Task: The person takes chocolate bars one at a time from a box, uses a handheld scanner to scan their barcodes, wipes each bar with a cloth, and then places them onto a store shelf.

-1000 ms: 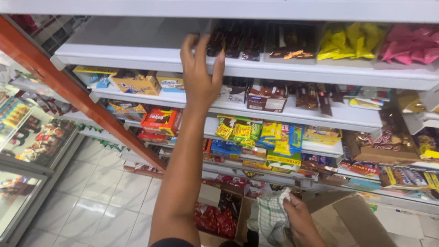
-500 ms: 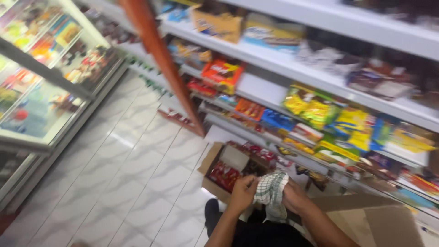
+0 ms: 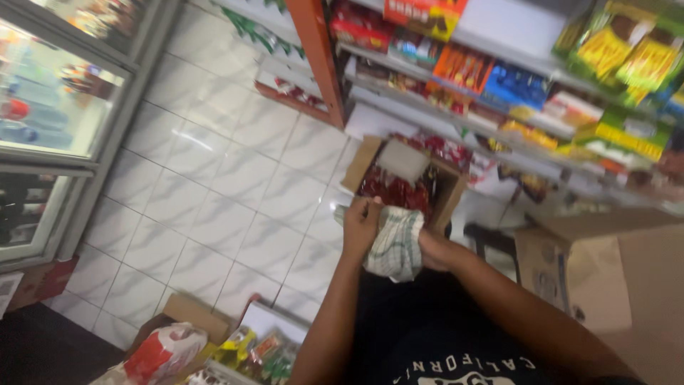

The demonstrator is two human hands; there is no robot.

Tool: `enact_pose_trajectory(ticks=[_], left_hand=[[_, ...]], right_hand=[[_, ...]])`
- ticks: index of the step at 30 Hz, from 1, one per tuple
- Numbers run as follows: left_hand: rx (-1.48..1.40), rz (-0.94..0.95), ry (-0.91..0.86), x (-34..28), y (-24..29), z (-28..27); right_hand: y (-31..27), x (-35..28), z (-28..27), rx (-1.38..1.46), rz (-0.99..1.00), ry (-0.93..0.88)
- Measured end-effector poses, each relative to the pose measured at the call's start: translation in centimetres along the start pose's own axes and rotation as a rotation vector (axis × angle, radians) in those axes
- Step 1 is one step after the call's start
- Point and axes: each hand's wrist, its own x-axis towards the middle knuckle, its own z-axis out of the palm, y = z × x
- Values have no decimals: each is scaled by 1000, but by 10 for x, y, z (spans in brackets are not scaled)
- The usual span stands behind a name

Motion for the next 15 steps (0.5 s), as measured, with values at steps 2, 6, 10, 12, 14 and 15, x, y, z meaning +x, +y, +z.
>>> enact_pose_trajectory(ticks=[2, 6, 10, 12, 14, 15], left_hand=[[128, 57, -36, 3, -44, -5], [273, 4, -223, -6, -119, -5], [310, 42, -448, -25, -159, 3], [304, -48, -461, -30, -170, 9], [243, -147, -544, -36, -181, 18], [185, -201, -608, -35, -184, 22]], right_hand=[[11, 1, 0, 34, 39, 94], [45, -6, 3, 269, -60, 294], [79, -7, -7, 438, -120, 506], [89, 0, -19, 453, -161, 542], [103, 4, -32, 457, -207, 620], [109, 9, -39, 448, -231, 673]])
